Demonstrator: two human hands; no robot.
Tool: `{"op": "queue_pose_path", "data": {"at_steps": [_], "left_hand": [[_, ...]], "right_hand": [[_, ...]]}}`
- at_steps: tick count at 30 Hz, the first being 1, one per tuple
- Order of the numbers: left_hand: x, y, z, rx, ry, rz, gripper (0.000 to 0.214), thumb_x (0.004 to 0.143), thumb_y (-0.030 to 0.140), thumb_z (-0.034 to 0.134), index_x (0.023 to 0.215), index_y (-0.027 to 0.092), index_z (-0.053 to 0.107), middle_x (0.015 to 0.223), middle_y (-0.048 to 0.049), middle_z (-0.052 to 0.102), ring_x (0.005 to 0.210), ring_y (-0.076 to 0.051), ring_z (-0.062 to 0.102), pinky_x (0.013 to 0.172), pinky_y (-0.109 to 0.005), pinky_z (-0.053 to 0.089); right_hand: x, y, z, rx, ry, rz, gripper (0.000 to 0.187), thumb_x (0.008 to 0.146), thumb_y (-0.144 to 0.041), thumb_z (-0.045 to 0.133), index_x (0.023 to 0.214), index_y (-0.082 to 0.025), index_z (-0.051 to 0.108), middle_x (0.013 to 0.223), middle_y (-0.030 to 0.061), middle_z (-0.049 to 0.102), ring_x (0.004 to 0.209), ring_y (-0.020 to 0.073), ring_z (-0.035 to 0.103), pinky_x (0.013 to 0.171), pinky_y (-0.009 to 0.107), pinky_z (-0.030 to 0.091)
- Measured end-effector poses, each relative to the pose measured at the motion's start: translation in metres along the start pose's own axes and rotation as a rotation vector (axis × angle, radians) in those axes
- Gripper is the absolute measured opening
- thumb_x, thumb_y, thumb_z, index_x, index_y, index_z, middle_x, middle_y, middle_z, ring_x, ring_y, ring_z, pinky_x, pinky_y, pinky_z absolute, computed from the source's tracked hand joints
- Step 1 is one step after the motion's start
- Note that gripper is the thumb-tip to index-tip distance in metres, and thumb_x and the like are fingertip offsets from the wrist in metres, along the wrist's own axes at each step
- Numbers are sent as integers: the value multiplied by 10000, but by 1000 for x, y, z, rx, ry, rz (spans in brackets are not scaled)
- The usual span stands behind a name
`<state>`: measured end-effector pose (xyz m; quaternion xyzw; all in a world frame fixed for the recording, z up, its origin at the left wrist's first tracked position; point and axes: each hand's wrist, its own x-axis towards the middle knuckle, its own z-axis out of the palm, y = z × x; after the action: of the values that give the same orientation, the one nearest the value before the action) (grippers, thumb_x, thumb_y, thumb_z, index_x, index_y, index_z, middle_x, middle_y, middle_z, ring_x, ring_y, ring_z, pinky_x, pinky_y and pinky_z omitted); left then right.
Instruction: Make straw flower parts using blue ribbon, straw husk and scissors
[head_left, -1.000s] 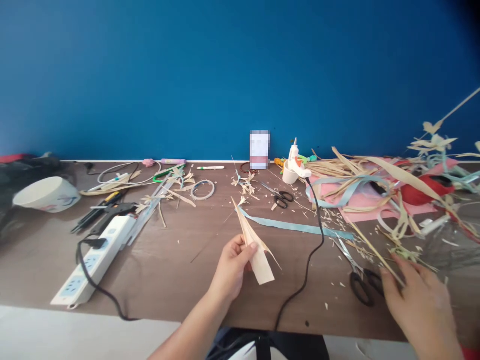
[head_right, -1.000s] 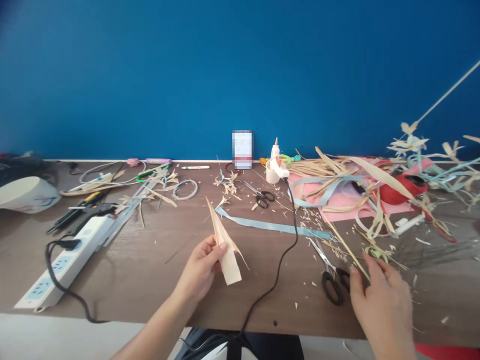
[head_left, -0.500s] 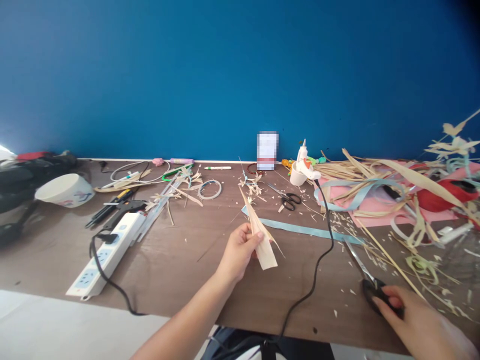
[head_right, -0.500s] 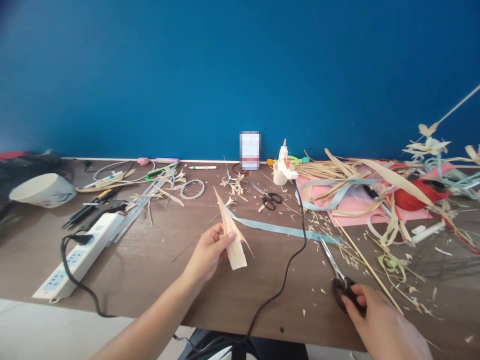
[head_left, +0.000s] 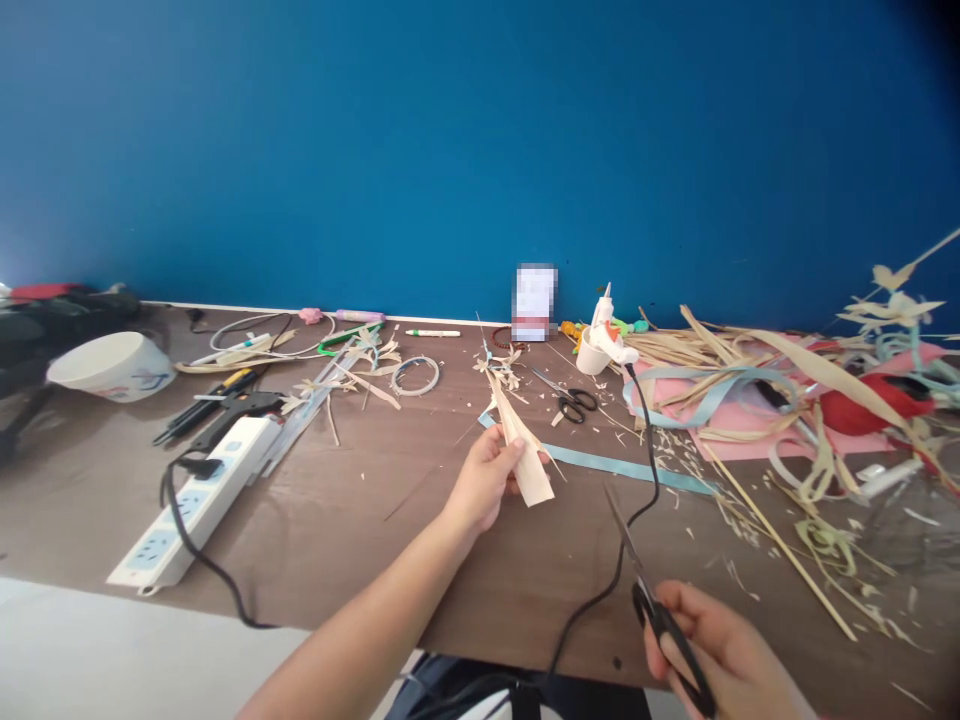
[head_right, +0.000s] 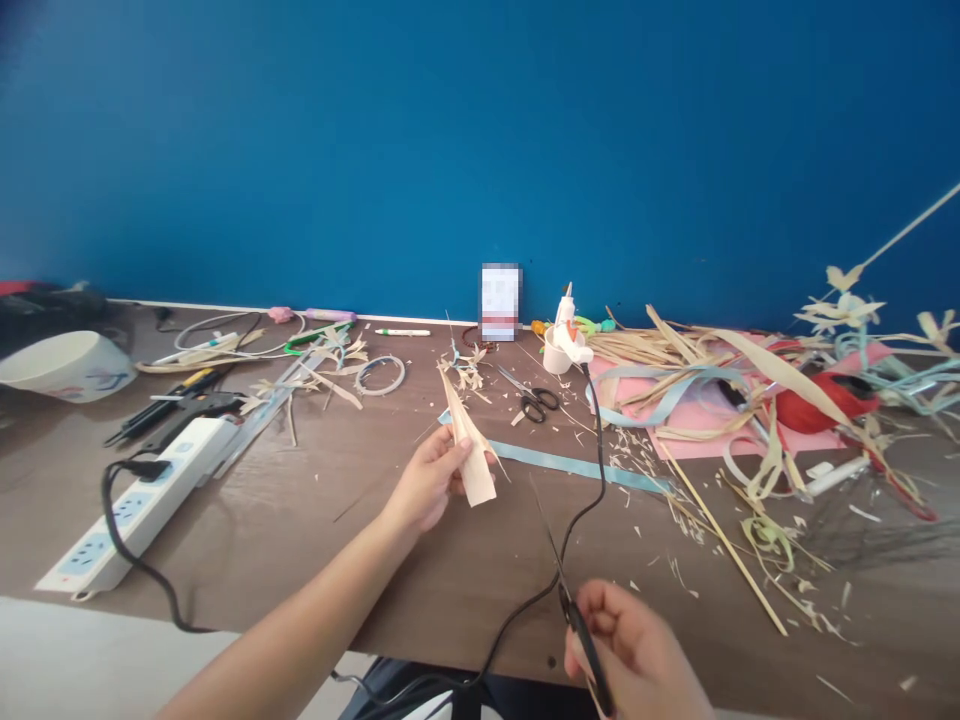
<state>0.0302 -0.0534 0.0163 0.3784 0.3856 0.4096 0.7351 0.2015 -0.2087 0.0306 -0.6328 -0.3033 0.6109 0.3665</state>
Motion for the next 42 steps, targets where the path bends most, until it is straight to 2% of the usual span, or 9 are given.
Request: {"op": "queue_pose_path", "data": {"at_steps": [3, 7, 11, 21, 42], "left_hand": [[2, -3, -4, -36, 18, 18, 310, 702, 388, 572, 853, 178, 400, 724, -48, 638, 586, -184, 625, 464, -256, 472], [0, -2, -7, -92, 29, 42, 337, 678, 406, 592, 846, 178, 410, 704, -42, 636, 569, -189, 626, 458, -256, 469], [-1, -1, -8, -138, 49, 48, 333, 672, 397, 601, 837, 176, 415, 682, -35, 634, 562, -183, 625, 472, -257, 475], [1, -4, -10, -169, 122, 105, 289, 694, 378, 585, 817, 187, 405, 669, -12, 634, 581, -180, 626, 514, -285, 493], [0, -5, -7, -121, 17, 27, 324, 685, 401, 587, 830, 180, 401, 669, -33, 631, 568, -186, 625, 474, -270, 486]], "right_hand": [[12, 2, 14, -7, -69, 37, 318, 582, -407, 647, 663, -183, 437, 483, -58, 486, 332, 19, 268, 326, 148, 201], [21, 8, 23, -94, -104, 92, 279, 556, -327, 658, 613, -182, 427, 459, -65, 445, 366, 34, 305, 325, 145, 195], [21, 4, 29, -121, -88, 80, 229, 579, -334, 619, 629, -171, 466, 460, -60, 451, 375, 40, 313, 337, 153, 196], [21, -2, 33, -206, -3, 20, 217, 588, -341, 603, 583, -176, 463, 431, -60, 451, 397, 59, 347, 392, 178, 219], [30, -5, 34, -230, 3, -19, 259, 608, -391, 603, 584, -169, 472, 415, -56, 463, 398, 65, 364, 426, 183, 254]]}}
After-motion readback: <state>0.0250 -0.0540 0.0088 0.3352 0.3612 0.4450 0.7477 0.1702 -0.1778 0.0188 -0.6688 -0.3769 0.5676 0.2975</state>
